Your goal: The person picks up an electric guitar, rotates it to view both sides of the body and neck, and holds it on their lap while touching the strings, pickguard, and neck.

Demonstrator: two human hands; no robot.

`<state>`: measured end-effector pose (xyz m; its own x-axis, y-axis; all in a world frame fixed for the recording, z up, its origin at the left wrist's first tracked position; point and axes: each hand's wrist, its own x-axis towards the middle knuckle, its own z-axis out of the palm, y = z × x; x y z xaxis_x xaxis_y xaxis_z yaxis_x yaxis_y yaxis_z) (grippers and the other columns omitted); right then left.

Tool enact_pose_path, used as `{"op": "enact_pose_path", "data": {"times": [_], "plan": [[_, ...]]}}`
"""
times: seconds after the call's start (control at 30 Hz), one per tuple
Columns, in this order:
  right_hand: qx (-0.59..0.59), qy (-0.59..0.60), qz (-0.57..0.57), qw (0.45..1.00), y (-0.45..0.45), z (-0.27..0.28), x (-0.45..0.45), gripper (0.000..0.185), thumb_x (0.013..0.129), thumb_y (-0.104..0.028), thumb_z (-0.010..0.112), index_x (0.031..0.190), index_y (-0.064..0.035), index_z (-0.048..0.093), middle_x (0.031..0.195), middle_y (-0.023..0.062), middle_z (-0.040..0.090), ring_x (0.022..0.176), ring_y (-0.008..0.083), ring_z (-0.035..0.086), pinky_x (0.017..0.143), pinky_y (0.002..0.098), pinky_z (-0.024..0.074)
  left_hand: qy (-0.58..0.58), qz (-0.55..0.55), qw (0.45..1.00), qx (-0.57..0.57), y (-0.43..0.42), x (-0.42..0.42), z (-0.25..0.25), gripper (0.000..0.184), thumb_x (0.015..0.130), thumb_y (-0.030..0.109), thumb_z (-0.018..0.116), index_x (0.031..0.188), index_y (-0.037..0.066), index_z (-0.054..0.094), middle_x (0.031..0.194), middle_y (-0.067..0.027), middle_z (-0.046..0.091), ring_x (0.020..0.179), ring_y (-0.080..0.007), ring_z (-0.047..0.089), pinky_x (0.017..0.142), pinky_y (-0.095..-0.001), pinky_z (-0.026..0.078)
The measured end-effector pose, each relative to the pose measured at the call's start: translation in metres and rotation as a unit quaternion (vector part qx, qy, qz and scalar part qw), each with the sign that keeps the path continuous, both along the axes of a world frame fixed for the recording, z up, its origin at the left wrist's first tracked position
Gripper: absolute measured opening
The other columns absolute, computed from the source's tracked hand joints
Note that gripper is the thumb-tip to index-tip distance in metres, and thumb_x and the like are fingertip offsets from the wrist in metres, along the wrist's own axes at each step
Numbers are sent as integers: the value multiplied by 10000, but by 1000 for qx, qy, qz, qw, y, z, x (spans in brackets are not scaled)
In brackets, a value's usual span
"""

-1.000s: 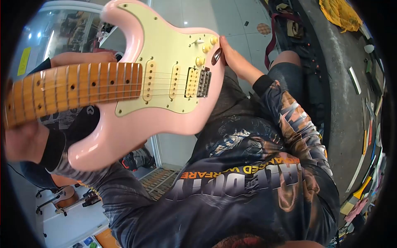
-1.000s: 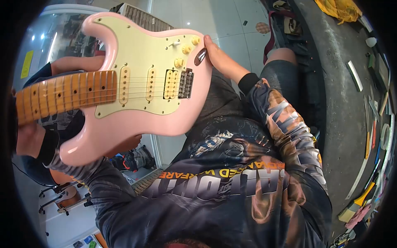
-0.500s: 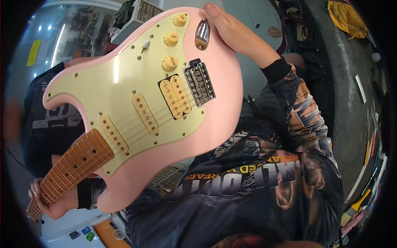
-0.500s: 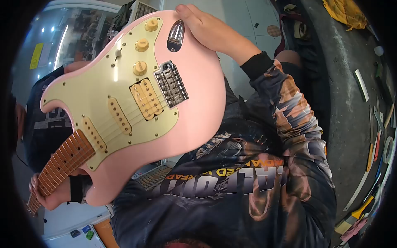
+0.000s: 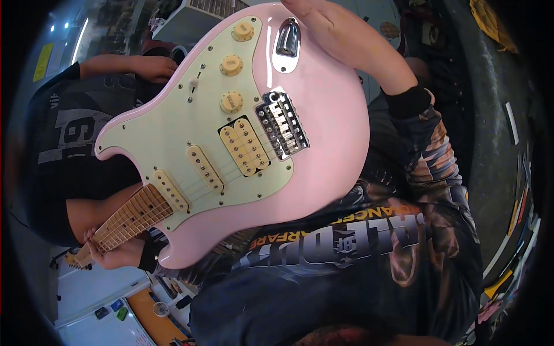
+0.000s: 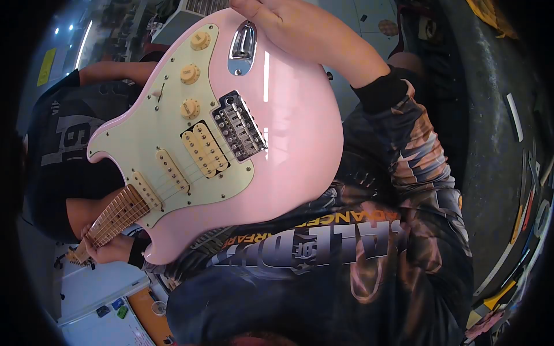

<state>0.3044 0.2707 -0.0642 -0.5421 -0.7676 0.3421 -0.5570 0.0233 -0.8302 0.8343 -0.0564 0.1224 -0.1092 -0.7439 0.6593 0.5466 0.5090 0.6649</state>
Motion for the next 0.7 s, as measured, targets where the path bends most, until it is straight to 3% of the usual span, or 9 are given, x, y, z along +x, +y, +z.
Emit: {"op": "enact_pose_path", "data": {"times": [0.1, 0.2, 0.37, 0.47, 0.53, 0.57, 0.7], "plan": [[-29, 148, 10, 989, 3, 1, 0, 483, 1237, -381, 331, 1299, 24, 586, 1114, 314, 662, 1048, 508, 694, 910, 546, 529, -21, 26, 999, 5, -8, 3, 4, 285, 1023, 112, 554, 1218, -66, 660, 1144, -206, 741, 1113, -313, 742, 1084, -479, 589], [43, -55, -11, 998, 3, 10, 7, 470, 1234, -384, 347, 1265, 21, 584, 1071, 305, 660, 1003, 498, 691, 869, 538, 528, -31, 88, 996, 3, 1, -2, -3, 284, 1032, 137, 566, 1219, -51, 668, 1163, -199, 749, 1141, -318, 741, 1105, -491, 583], [-4, 18, -9, 1000, 8, 0, 4, 466, 1233, -393, 350, 1222, 15, 575, 1037, 303, 666, 987, 503, 684, 854, 536, 522, -61, 127, 990, 15, 32, -33, -1, 320, 1038, 134, 596, 1326, -6, 607, 1236, -140, 718, 1152, -263, 715, 1077, -448, 574], [-8, 25, -30, 999, 13, 6, 7, 478, 1231, -412, 359, 1199, 15, 570, 1032, 319, 678, 995, 511, 684, 856, 537, 520, -54, 133, 989, 23, 39, -39, -3, 300, 1050, 144, 605, 1317, 8, 608, 1235, -120, 698, 1162, -258, 699, 1093, -472, 559], [-17, 7, -39, 999, 17, 13, 10, 492, 1227, -433, 375, 1183, 17, 567, 1025, 333, 688, 994, 518, 684, 855, 537, 521, -74, -23, 997, 9, 33, -27, -2, 283, 1061, 155, 614, 1308, 17, 610, 1229, -114, 673, 1179, -254, 676, 1104, -478, 550], [-23, -11, -39, 999, 19, 18, 11, 500, 1224, -446, 385, 1175, 18, 566, 1022, 341, 692, 992, 522, 685, 854, 537, 523, -71, 33, 997, 22, 32, -22, -2, 273, 1065, 150, 611, 1309, 29, 601, 1220, -112, 650, 1179, -249, 662, 1111, -480, 544], [-21, -21, -50, 998, 27, 31, 15, 532, 1216, -485, 407, 1148, 21, 558, 1013, 367, 706, 990, 536, 691, 856, 533, 529, -65, 21, 997, 35, 21, -2, -11, 414, 1052, 216, 609, 1387, -28, 619, 1348, -182, 690, 1336, -330, 640, 1210, -551, 475]]}}
